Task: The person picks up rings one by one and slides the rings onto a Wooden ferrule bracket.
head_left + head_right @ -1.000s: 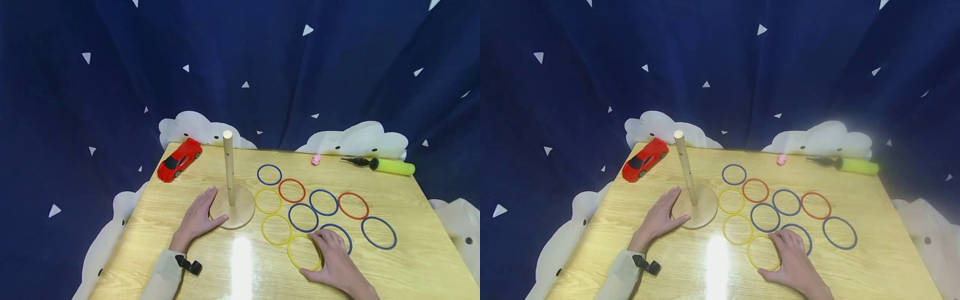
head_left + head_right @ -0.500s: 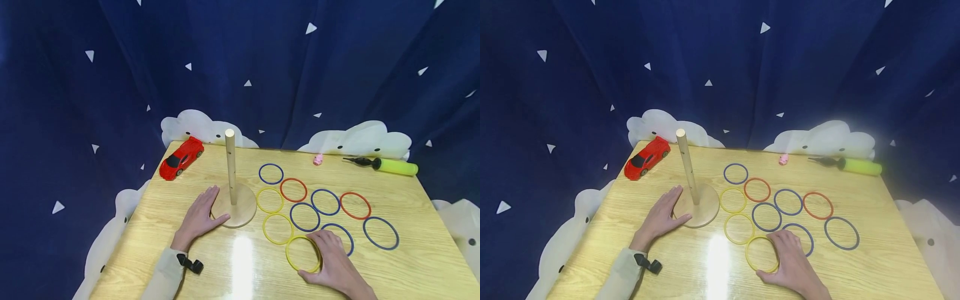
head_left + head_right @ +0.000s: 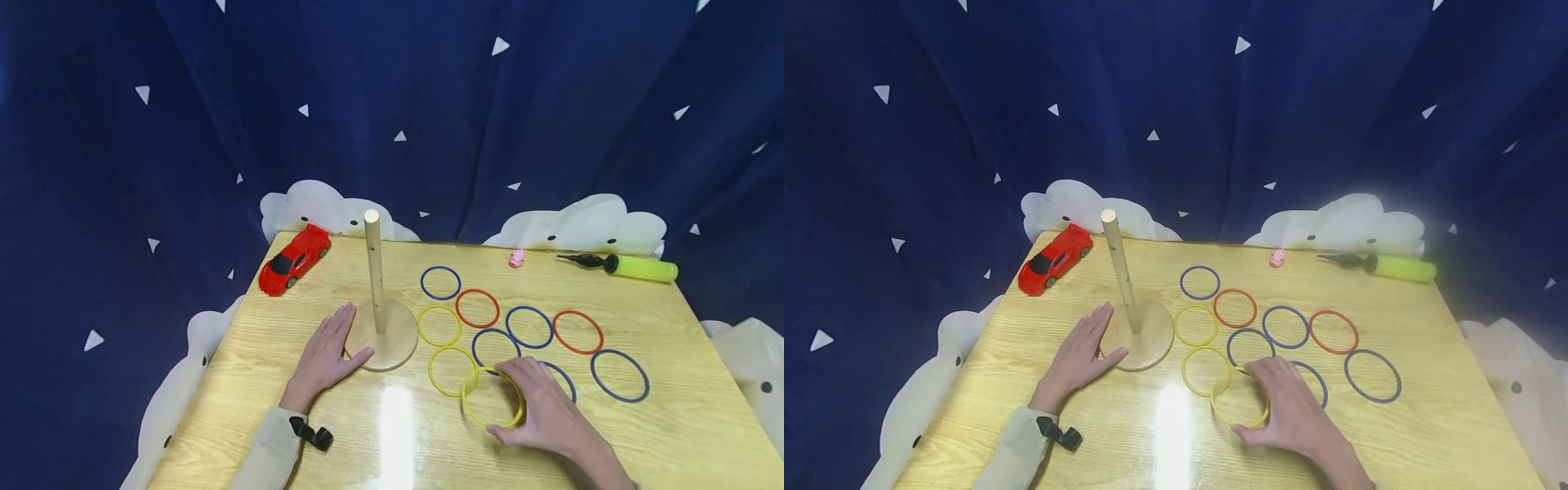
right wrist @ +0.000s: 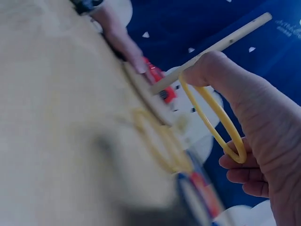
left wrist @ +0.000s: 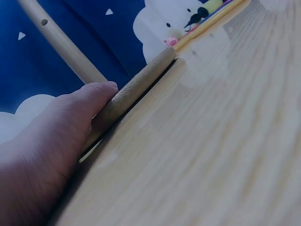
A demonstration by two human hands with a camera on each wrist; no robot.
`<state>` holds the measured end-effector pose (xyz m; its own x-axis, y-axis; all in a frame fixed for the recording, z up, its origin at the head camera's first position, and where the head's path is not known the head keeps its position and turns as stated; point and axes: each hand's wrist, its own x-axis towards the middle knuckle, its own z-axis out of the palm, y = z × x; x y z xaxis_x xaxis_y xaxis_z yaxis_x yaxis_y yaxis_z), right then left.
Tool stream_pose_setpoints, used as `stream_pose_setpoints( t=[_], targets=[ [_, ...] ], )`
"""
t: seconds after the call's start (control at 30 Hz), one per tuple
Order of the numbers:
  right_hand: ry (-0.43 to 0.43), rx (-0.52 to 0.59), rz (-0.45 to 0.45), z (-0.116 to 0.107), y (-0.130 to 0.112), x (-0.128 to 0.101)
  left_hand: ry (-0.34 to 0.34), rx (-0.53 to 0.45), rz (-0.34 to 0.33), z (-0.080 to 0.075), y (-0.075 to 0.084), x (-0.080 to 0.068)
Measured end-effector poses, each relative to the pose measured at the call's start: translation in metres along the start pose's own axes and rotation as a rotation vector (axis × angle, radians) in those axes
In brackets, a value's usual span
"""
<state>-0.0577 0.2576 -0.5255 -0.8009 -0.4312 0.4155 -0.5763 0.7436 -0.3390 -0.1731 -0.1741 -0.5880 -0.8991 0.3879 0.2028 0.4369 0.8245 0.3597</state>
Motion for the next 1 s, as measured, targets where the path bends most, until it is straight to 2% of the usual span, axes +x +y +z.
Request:
stream_pose_setpoints(
  t=[0.33, 0.63, 0.8, 1.0],
  targets=[
    [0.051, 0.037, -0.067, -0.044, 0.012, 0.063, -0.032, -0.032, -0.024, 0.000, 0.000, 0.002],
    [0.122, 0.120, -0.115, -0.067, 0.014, 0.113, -0.028, -0.027, -0.029, 0.000, -0.002, 0.003],
    [0.184, 0.166, -0.193, -0.082, 0.011, 0.143, -0.038, -0.031, -0.037, -0.001, -0.001, 0.003],
    [0.172, 0.184, -0.231, -0.101, 0.000, 0.180, -0.037, -0.040, -0.043, -0.002, 0.000, 0.002]
  ],
)
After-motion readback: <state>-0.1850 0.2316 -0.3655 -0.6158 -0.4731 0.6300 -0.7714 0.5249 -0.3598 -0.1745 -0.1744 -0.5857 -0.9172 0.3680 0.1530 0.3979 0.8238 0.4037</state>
